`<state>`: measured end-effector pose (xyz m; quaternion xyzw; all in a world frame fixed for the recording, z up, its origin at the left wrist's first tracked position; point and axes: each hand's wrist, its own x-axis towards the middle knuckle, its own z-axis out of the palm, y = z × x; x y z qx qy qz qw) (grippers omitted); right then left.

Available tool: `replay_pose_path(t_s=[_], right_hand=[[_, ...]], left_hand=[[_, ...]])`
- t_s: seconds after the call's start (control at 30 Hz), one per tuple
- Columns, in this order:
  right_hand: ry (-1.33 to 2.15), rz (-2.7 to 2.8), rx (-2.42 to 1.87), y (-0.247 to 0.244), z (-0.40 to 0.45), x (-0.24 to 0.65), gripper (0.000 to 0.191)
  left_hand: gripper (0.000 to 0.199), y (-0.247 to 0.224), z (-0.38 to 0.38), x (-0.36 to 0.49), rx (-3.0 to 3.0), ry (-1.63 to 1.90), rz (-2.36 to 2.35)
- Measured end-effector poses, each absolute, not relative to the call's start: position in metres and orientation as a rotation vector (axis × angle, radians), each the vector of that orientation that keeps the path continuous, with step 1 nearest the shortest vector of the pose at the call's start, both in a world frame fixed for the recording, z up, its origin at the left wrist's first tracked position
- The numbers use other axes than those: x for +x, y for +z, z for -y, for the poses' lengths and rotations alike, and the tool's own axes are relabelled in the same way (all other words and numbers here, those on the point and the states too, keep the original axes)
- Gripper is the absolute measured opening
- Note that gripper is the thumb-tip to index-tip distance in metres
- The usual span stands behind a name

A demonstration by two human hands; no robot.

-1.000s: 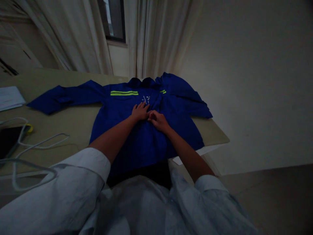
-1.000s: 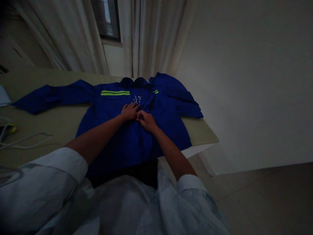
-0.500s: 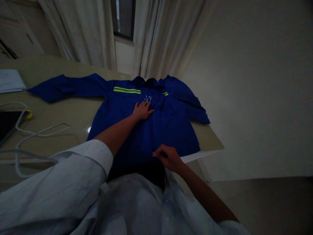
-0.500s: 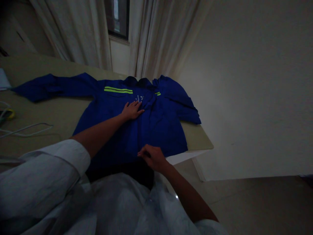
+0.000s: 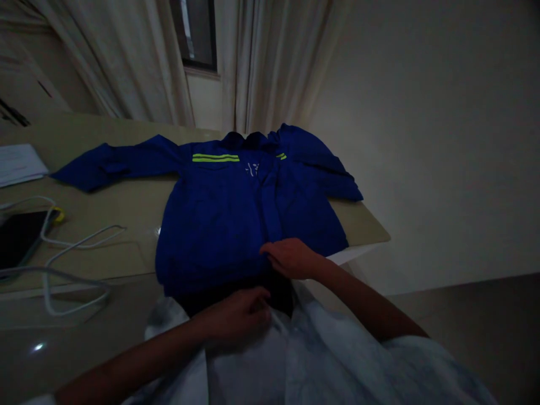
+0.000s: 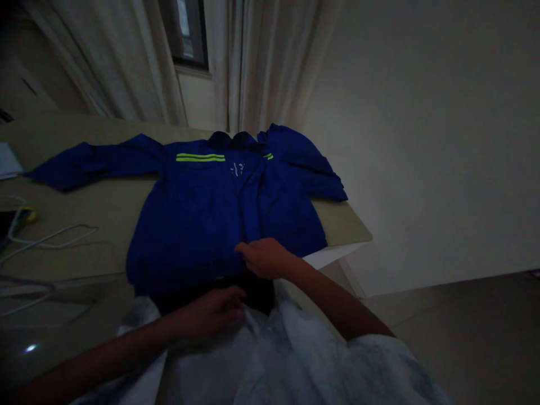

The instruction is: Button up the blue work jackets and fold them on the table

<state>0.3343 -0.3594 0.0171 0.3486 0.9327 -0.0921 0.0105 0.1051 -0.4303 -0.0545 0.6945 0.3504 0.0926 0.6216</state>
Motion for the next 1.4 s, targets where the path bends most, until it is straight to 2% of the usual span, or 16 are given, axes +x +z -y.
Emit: replay_pose_path(t_s=[0.07, 0.1, 0.2, 0.33, 0.43, 0.6, 0.87, 1.07, 1.4], right_hand=[[-0.322, -2.863, 1.103, 0.026, 0.359, 0.334, 0.030], [-0.318, -2.830, 1.131, 0.030, 0.359, 0.333, 0.027], [-0.211, -2.712, 1.223, 0.035, 0.364, 0.334, 0.018], [-0.005, -2.694, 1.156, 0.030, 0.369, 0.333, 0.020], [0.114, -2.708, 1.040, 0.026, 0.366, 0.333, 0.018], [0.158, -2.841, 0.808, 0.027, 0.351, 0.330, 0.024], [0.124, -2.946, 0.911, 0.029, 0.354, 0.315, 0.033], [0.255, -3.095, 0.890, 0.024, 0.369, 0.305, 0.038], [0.068, -2.980, 0.965, 0.036, 0.365, 0.292, 0.039]], left_hand=[[0.070, -0.079, 0.433, 0.121, 1.329, 0.325, -0.880], [0.077, -0.087, 0.430, 0.130, 1.225, 0.383, -0.884], [0.082, -0.093, 0.417, 0.153, 1.042, 0.540, -0.846], [0.089, -0.091, 0.412, 0.166, 1.029, 0.543, -1.030], [0.090, -0.091, 0.412, 0.166, 1.148, 0.489, -1.091], [0.084, -0.082, 0.417, 0.160, 1.180, 0.627, -1.100], [0.084, -0.077, 0.429, 0.152, 1.265, 0.799, -1.222], [0.083, -0.075, 0.444, 0.148, 1.237, 0.868, -1.290], [0.074, -0.066, 0.446, 0.123, 1.348, 0.709, -1.210]])
